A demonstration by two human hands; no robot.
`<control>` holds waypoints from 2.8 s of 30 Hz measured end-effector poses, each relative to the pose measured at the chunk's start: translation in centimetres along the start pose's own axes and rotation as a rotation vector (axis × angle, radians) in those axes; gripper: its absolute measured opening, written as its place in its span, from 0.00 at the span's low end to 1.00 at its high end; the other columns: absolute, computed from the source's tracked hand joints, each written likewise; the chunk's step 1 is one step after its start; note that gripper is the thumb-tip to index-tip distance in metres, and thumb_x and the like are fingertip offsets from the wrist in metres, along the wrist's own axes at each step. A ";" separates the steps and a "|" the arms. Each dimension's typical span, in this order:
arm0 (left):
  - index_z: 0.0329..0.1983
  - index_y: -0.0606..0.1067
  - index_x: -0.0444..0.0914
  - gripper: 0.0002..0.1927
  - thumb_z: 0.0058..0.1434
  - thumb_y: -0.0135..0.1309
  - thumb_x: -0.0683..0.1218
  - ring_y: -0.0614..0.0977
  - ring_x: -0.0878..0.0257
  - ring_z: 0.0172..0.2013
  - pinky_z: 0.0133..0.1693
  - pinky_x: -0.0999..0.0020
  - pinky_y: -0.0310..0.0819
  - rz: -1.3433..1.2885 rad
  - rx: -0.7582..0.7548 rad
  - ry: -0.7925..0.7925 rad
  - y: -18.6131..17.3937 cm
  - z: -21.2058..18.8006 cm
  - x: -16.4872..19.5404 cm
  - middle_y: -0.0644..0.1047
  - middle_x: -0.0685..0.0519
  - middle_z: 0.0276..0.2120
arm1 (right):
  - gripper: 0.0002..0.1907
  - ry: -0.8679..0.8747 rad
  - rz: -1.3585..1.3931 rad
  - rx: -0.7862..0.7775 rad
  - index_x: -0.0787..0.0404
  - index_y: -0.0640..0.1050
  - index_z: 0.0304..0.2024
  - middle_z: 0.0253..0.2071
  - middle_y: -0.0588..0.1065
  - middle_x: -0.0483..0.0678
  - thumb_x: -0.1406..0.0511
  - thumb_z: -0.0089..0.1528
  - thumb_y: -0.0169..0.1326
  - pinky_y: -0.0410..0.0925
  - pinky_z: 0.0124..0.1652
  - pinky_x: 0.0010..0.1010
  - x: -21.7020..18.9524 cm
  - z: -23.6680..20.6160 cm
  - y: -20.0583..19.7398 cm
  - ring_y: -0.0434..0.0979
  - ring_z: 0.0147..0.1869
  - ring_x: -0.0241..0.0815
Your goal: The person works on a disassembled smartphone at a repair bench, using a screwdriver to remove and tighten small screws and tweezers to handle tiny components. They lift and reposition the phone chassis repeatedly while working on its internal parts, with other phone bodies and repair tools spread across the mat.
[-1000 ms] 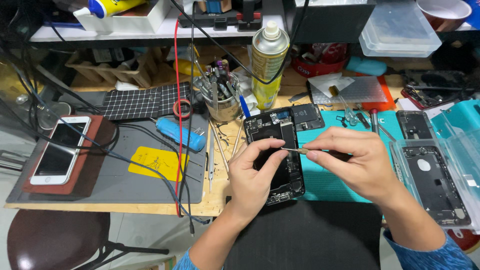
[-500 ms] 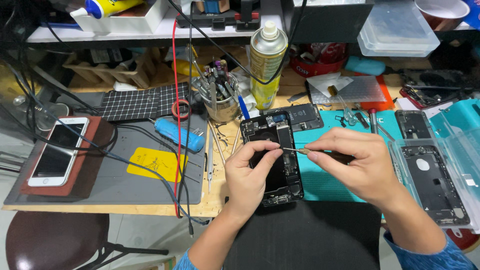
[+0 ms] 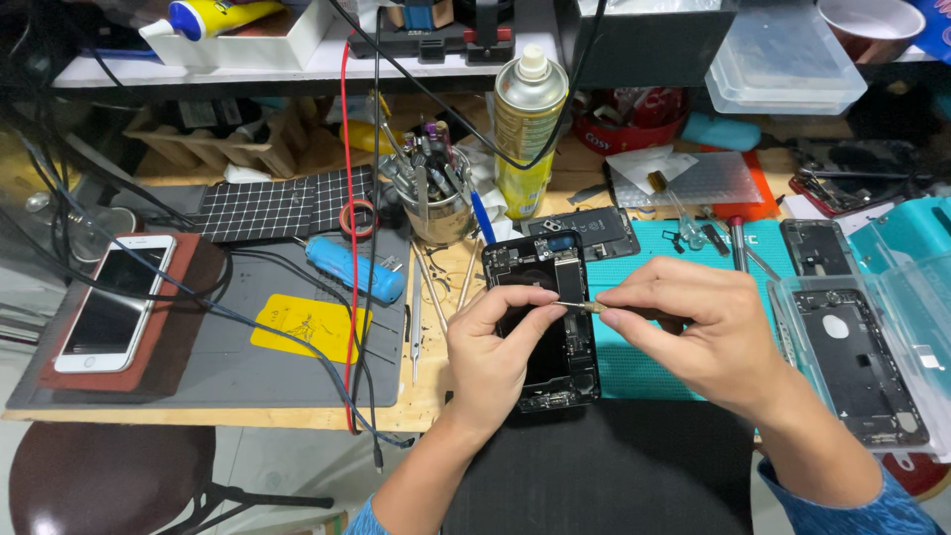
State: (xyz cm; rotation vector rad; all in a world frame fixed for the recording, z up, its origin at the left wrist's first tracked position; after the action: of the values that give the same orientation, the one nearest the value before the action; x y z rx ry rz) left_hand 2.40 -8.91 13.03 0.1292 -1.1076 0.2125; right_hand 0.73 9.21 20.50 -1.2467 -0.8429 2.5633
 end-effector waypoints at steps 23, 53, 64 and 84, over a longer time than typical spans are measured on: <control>0.38 0.83 0.36 0.05 0.58 0.64 0.39 0.83 0.66 0.38 0.42 0.72 0.76 0.021 -0.177 -0.044 0.6 0.7 1.3 0.84 0.53 0.35 | 0.09 0.003 0.008 -0.049 0.62 0.85 0.36 0.32 0.80 0.45 0.71 0.51 0.65 0.70 0.32 0.24 -0.1 0.5 -0.4 0.80 0.33 0.34; 0.45 0.79 0.31 0.07 0.69 0.52 0.32 0.76 0.73 0.39 0.42 0.80 0.70 -0.349 0.026 -0.190 -0.3 1.1 -2.9 0.78 0.56 0.38 | 0.08 -0.065 -0.221 0.080 0.62 0.83 0.40 0.36 0.79 0.45 0.70 0.57 0.63 0.68 0.29 0.24 -1.7 -0.7 -0.3 0.78 0.31 0.33; 0.42 0.81 0.36 0.10 0.65 0.52 0.32 0.75 0.71 0.32 0.35 0.76 0.68 0.034 0.071 -0.019 -1.2 0.4 0.6 0.77 0.55 0.32 | 0.08 -0.178 -0.340 0.085 0.60 0.84 0.39 0.35 0.78 0.44 0.71 0.56 0.64 0.68 0.27 0.26 -3.4 -0.3 0.7 0.77 0.26 0.36; 0.41 0.82 0.41 0.13 0.62 0.52 0.32 0.77 0.63 0.28 0.31 0.69 0.70 0.252 0.068 0.157 -0.8 -0.2 2.6 0.78 0.53 0.28 | 0.09 -0.223 -0.409 0.069 0.61 0.83 0.38 0.35 0.78 0.45 0.69 0.55 0.65 0.70 0.27 0.29 -3.4 -0.6 1.5 0.78 0.28 0.40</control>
State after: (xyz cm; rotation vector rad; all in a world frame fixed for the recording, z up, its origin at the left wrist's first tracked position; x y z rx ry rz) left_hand 3.89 -9.35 15.26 0.0322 -0.9593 0.4783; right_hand 3.45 6.94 21.65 -0.6881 -0.9298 2.3934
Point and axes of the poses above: each hand's wrist, its own z-axis towards the middle knuckle, its own y-axis out of the palm, x = y × z, the point moved 10 cm from there along z, towards the middle knuckle
